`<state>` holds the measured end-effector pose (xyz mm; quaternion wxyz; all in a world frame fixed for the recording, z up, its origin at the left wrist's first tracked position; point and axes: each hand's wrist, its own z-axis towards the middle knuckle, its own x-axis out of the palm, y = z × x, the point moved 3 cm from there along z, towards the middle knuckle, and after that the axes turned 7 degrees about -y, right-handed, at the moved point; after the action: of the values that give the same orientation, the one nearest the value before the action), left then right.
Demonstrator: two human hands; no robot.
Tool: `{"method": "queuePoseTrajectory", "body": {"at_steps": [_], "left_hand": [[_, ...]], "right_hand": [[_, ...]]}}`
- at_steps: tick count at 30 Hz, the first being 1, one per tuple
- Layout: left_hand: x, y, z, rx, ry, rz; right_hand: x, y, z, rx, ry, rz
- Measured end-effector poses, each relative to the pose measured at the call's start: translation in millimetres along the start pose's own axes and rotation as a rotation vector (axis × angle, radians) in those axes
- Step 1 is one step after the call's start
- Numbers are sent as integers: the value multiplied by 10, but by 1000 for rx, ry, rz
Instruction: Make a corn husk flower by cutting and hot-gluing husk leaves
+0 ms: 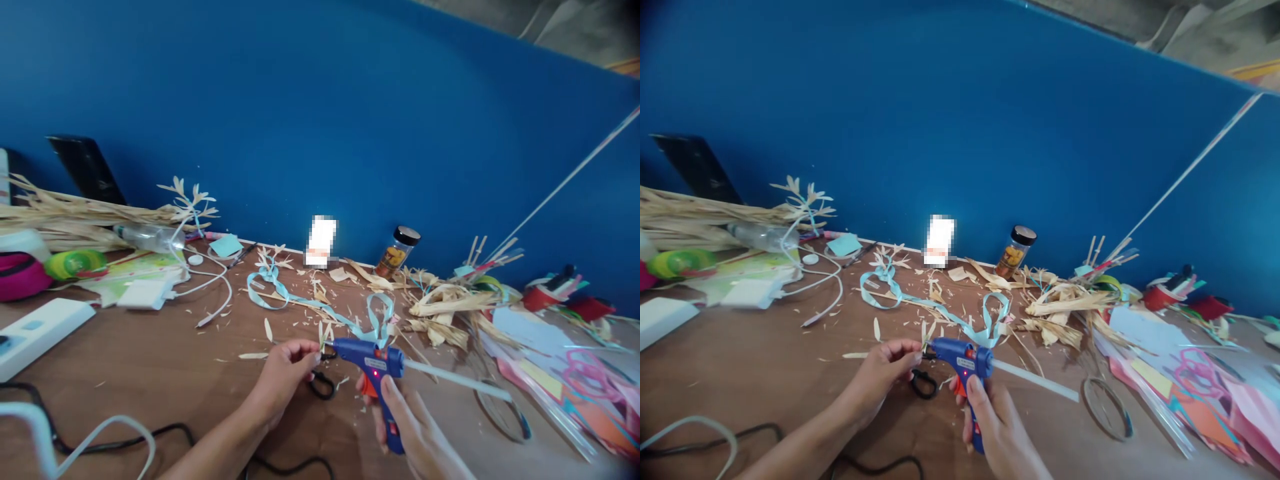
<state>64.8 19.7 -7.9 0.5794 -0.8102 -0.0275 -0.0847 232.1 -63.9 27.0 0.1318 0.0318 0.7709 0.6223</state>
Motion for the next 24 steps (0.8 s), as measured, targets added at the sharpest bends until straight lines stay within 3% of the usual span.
{"method": "queuePoseTrajectory", "body": {"at_steps": [7, 24], "left_hand": [[-4, 14, 5, -23, 7, -36], [-3, 10, 16, -1, 4, -38]], "right_hand": [[-36, 64, -38, -52, -4, -209], [-23, 77, -9, -51, 8, -242]]}}
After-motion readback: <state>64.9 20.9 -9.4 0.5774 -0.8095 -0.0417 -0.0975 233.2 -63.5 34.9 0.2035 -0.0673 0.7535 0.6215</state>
